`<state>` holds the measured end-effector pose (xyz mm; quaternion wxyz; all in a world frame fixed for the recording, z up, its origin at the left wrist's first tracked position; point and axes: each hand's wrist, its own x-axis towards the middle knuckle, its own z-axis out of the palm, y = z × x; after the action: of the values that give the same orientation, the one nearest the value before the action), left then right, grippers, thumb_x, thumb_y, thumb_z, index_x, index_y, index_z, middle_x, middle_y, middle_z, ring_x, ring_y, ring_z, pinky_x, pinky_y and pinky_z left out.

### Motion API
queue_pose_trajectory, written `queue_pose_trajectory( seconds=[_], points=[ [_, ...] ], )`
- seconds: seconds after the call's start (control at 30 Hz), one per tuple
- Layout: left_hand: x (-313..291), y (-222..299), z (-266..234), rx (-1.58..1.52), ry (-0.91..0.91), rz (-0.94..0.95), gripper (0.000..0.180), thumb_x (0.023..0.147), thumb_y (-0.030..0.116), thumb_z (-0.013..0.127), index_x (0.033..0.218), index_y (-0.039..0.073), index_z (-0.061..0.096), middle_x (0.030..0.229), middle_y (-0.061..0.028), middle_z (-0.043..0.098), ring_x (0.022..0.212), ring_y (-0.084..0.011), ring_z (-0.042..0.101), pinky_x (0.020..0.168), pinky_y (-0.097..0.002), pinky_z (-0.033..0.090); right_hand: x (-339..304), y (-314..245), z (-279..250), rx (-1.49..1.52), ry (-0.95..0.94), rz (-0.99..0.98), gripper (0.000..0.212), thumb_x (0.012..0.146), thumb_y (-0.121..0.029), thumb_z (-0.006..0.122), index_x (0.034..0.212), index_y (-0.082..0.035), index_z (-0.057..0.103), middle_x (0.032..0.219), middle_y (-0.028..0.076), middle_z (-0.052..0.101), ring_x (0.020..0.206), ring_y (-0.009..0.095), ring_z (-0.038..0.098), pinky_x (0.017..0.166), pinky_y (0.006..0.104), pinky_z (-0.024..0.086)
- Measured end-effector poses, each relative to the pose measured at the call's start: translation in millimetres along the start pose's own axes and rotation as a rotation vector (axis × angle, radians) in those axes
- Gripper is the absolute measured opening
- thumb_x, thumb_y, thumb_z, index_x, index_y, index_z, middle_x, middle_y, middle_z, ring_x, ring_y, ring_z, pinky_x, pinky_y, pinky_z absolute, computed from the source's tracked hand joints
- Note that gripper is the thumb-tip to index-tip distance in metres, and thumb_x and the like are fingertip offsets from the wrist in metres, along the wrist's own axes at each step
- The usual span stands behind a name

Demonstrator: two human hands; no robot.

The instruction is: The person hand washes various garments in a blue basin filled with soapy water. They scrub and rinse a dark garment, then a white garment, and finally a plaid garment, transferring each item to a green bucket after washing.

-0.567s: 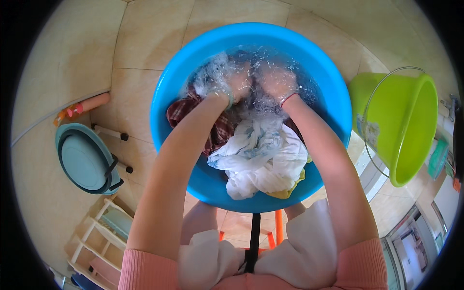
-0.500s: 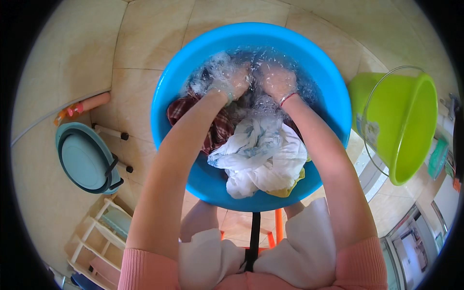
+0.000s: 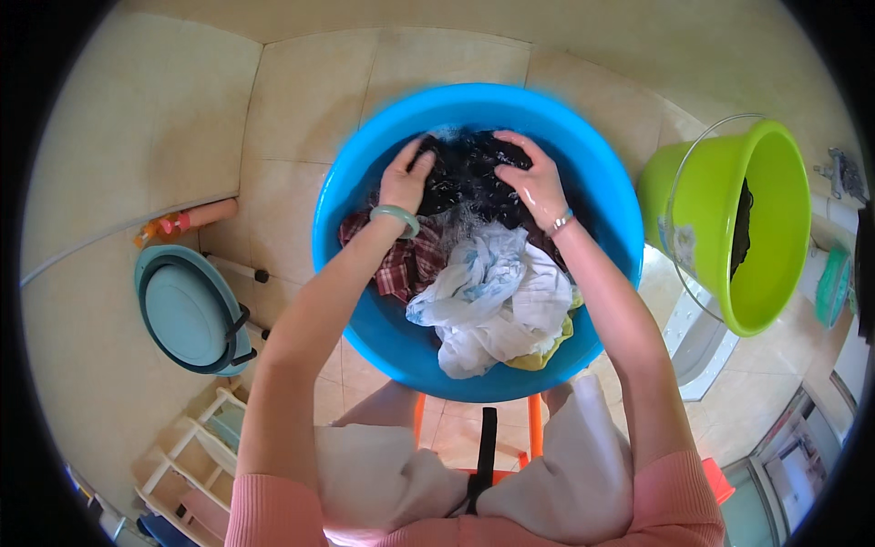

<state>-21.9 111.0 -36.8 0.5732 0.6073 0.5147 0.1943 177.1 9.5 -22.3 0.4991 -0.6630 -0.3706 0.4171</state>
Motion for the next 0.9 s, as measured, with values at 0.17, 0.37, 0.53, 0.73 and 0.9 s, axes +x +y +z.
queue_pose_trajectory(
  seconds=[0.17, 0.37, 0.53, 0.73, 0.9],
  points=[
    [-39, 46, 6, -0.860, -0.161, -0.601, 0.079, 0.091, 0.067, 0.043, 0.150, 0.016, 0.028, 0.151, -0.0086, 0.035, 0.137, -0.0290, 0.036, 0.109, -0.0574, 0.026, -50, -107, -19, 0.164, -0.149, -0.243, 0.042, 0.074, 0.004, 0.066, 0.115, -0.006, 0.065, 0.118, 0.010, 0.063, 0.114, 0.025, 0.057, 0.100, 0.0343, 0.043],
    [-93, 73, 65, -1.835, -0.658, -0.239, 0.071, 0.091, 0.064, 0.046, 0.138, 0.012, 0.046, 0.132, -0.0096, 0.055, 0.120, -0.0272, 0.053, 0.105, -0.0430, 0.040, -99, -160, -25, 0.076, -0.460, -0.494, 0.040, 0.069, 0.003, 0.071, 0.107, -0.011, 0.070, 0.119, 0.010, 0.060, 0.099, 0.028, 0.055, 0.088, 0.0375, 0.046],
    [-141, 27, 107, -1.861, -0.297, -0.346, 0.065, 0.092, 0.060, 0.046, 0.136, 0.011, 0.047, 0.130, -0.0090, 0.057, 0.118, -0.0265, 0.054, 0.103, -0.0416, 0.042, -148, -145, -22, -0.487, -0.606, -0.534, 0.039, 0.074, -0.015, 0.072, 0.113, -0.020, 0.066, 0.126, 0.002, 0.052, 0.105, 0.027, 0.048, 0.081, 0.0376, 0.047],
    [-159, -24, 129, -1.743, -0.060, -0.539, 0.059, 0.093, 0.054, 0.047, 0.133, 0.011, 0.049, 0.127, -0.0082, 0.058, 0.115, -0.0257, 0.056, 0.101, -0.0400, 0.044, -162, -72, 11, -0.775, -0.451, -0.622, 0.033, 0.077, -0.045, 0.068, 0.103, -0.023, 0.066, 0.120, 0.003, 0.052, 0.107, 0.025, 0.046, 0.074, 0.0420, 0.038],
    [-131, -58, 152, -1.686, 0.045, -0.593, 0.054, 0.095, 0.050, 0.048, 0.131, 0.011, 0.051, 0.124, -0.0075, 0.060, 0.112, -0.0250, 0.058, 0.099, -0.0386, 0.046, -108, -29, 37, -0.702, -0.371, -0.656, 0.017, 0.075, -0.033, 0.070, 0.074, -0.018, 0.061, 0.089, 0.003, 0.050, 0.089, 0.022, 0.054, 0.058, 0.0324, 0.047]
  ],
)
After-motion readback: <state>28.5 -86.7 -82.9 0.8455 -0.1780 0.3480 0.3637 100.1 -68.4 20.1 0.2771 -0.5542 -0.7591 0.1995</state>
